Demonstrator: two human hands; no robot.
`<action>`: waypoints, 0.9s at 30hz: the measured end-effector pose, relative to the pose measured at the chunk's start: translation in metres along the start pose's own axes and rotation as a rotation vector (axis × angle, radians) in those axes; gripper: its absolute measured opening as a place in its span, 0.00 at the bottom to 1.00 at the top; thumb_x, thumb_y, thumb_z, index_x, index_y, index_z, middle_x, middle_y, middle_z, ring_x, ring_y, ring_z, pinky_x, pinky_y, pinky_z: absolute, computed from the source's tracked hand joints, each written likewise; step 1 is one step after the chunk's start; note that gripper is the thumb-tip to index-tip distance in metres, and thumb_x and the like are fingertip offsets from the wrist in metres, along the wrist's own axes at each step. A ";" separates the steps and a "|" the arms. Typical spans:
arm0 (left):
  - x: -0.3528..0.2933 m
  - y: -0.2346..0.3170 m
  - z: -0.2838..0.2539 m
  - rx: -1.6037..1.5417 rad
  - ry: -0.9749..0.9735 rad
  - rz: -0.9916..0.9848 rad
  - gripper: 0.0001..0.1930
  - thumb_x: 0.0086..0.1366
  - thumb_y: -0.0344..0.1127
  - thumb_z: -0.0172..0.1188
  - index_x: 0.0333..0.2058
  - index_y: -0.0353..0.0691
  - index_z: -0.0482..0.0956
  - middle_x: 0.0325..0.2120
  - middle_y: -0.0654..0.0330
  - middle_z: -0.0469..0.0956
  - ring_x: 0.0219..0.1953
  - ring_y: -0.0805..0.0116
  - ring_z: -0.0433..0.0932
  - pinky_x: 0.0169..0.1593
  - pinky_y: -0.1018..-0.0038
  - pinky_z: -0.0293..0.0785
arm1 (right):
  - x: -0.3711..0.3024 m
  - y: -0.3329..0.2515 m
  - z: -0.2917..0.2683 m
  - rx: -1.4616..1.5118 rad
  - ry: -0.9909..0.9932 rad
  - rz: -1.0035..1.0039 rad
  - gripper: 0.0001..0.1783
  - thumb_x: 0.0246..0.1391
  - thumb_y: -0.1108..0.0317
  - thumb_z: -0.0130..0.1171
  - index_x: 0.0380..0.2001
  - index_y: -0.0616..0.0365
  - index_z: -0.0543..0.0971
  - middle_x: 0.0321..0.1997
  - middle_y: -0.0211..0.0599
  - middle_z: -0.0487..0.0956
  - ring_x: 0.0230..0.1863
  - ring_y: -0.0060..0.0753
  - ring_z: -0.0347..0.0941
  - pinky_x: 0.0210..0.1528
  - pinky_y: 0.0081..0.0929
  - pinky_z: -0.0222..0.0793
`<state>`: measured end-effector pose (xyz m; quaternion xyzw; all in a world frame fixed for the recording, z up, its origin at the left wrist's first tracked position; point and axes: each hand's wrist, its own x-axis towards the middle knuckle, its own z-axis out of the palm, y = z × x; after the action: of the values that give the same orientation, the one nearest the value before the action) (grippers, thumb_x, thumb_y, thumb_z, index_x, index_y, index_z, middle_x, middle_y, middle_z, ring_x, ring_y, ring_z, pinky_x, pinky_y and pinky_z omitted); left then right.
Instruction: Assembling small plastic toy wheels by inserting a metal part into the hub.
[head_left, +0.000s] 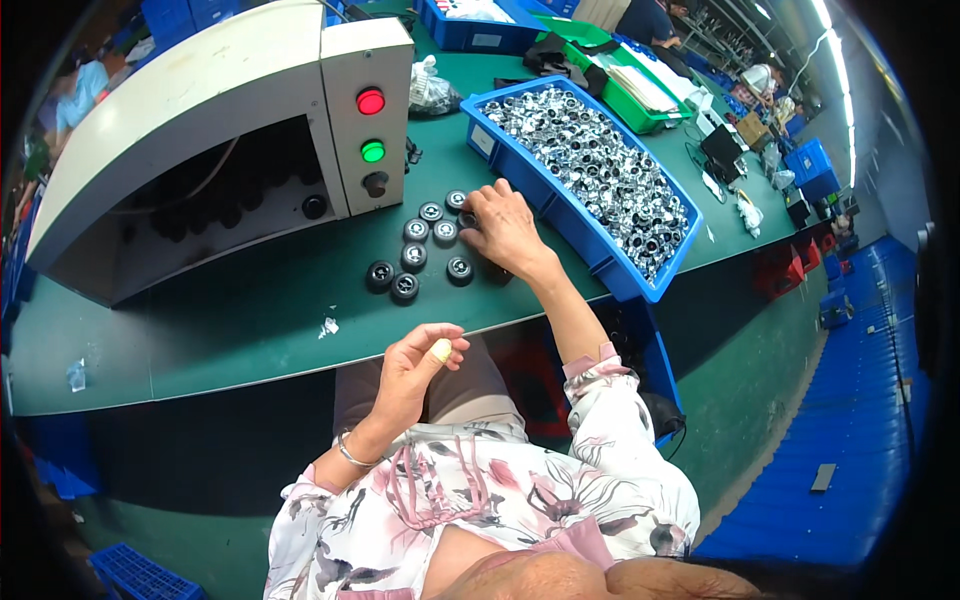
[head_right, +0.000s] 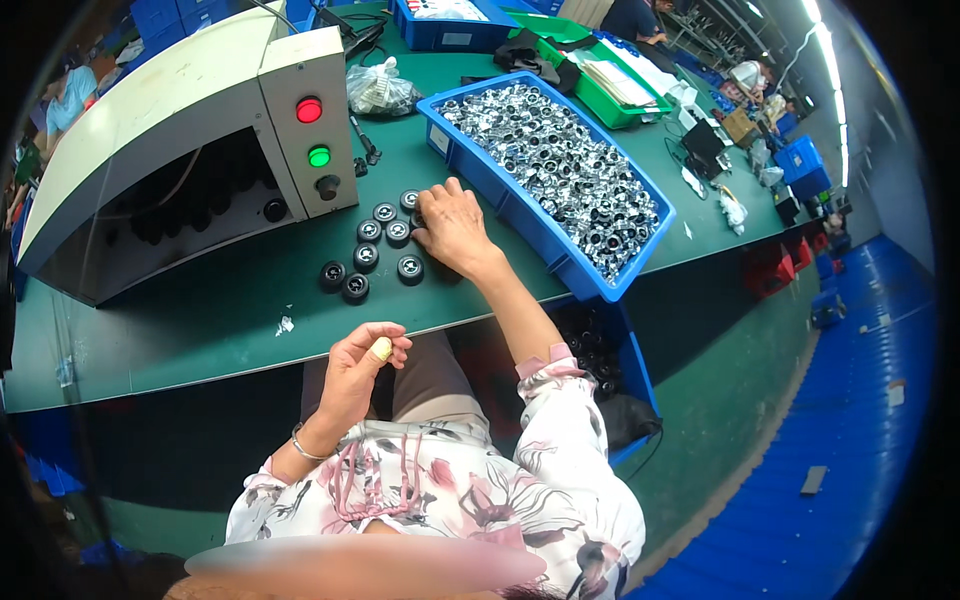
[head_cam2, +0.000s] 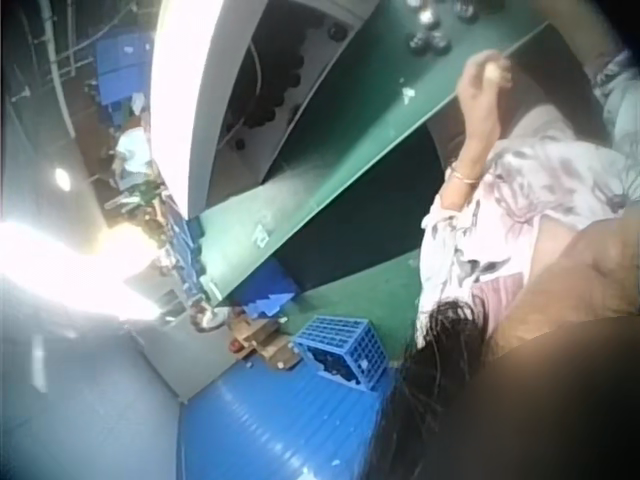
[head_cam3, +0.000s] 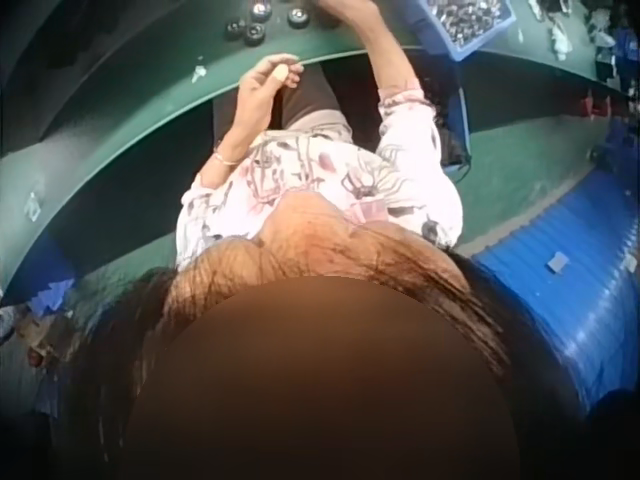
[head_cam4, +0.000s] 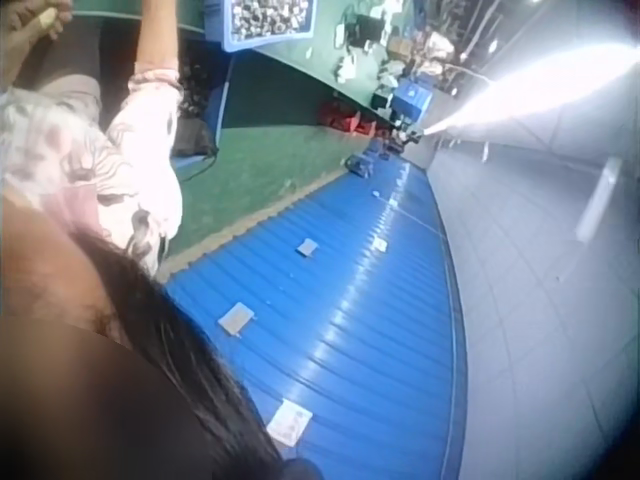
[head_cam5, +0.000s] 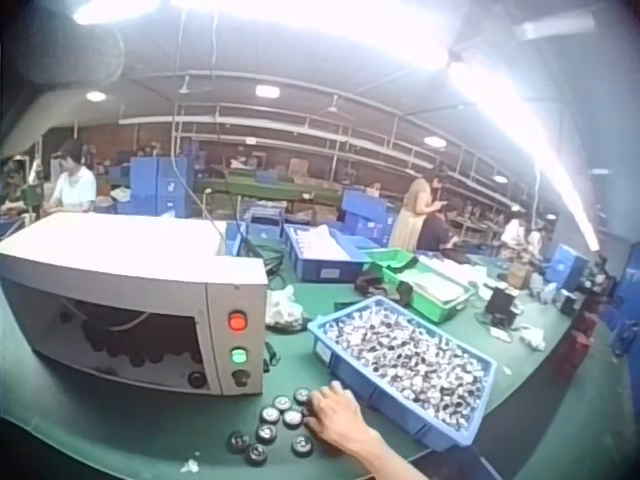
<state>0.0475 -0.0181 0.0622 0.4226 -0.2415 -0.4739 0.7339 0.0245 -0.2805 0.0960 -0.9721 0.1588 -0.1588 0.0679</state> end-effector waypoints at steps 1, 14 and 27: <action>0.000 0.000 -0.001 0.009 0.006 0.013 0.13 0.73 0.33 0.58 0.50 0.31 0.79 0.40 0.57 0.82 0.39 0.74 0.78 0.46 0.76 0.75 | -0.001 0.000 0.000 0.001 0.001 -0.003 0.19 0.47 0.66 0.70 0.43 0.57 0.80 0.43 0.40 0.79 0.50 0.47 0.69 0.53 0.42 0.67; 0.014 -0.002 0.021 0.651 0.194 0.569 0.28 0.57 0.18 0.67 0.57 0.35 0.73 0.45 0.58 0.74 0.40 0.72 0.76 0.42 0.77 0.77 | -0.120 -0.080 0.019 2.010 0.149 0.248 0.30 0.60 0.54 0.67 0.56 0.65 0.73 0.47 0.36 0.80 0.50 0.28 0.77 0.55 0.29 0.73; 0.008 0.011 0.015 0.918 0.103 0.549 0.32 0.47 0.15 0.69 0.54 0.41 0.81 0.43 0.58 0.72 0.32 0.74 0.71 0.33 0.78 0.72 | -0.139 -0.091 0.024 1.736 0.167 0.289 0.18 0.62 0.67 0.65 0.52 0.65 0.78 0.48 0.33 0.77 0.47 0.23 0.73 0.53 0.24 0.71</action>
<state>0.0448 -0.0297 0.0791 0.6441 -0.4890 -0.0889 0.5814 -0.0667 -0.1475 0.0499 -0.5331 0.1079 -0.2836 0.7898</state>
